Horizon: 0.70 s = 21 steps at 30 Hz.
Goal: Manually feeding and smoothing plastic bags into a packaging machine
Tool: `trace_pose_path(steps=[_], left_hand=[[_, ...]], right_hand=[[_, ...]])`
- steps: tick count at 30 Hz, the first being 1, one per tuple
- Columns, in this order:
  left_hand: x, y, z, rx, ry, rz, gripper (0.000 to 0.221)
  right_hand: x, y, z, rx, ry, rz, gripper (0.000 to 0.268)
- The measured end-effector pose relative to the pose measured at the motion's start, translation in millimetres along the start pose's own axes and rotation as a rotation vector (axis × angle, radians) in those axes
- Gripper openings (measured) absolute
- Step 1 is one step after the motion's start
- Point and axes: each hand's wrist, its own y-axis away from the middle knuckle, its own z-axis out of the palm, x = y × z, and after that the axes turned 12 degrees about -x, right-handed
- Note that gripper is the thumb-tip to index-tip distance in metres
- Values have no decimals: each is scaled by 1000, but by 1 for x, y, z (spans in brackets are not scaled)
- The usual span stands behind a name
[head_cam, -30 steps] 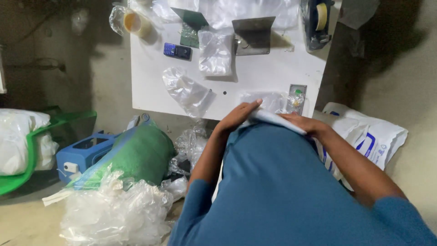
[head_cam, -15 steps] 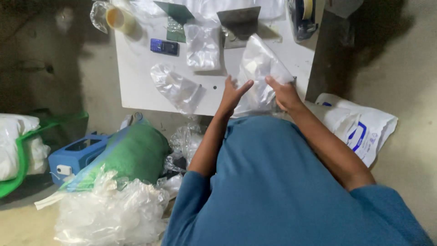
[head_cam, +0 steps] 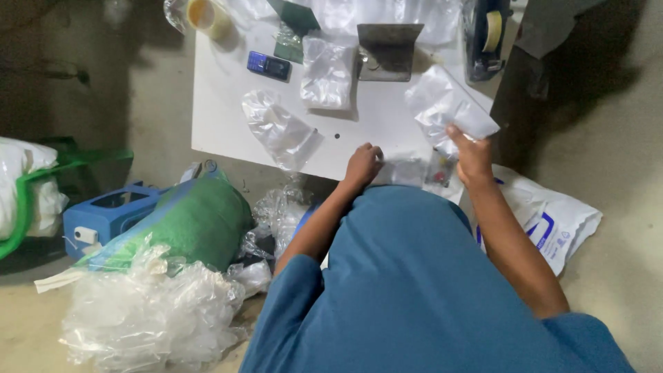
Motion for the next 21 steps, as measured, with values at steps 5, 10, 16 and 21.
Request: trace_pose_path(steps=[5, 10, 16, 21], left_hand=[[17, 35, -47, 559, -438, 423, 20], [-38, 22, 1, 184, -523, 194, 17], [19, 14, -44, 801, -286, 288, 56], [12, -3, -29, 226, -436, 119, 68]], right_hand=[[7, -15, -5, -1, 178, -125, 59], [55, -16, 14, 34, 577, 118, 75], [100, -25, 49, -491, 263, 65, 37], [29, 6, 71, -466, 761, -384, 32]])
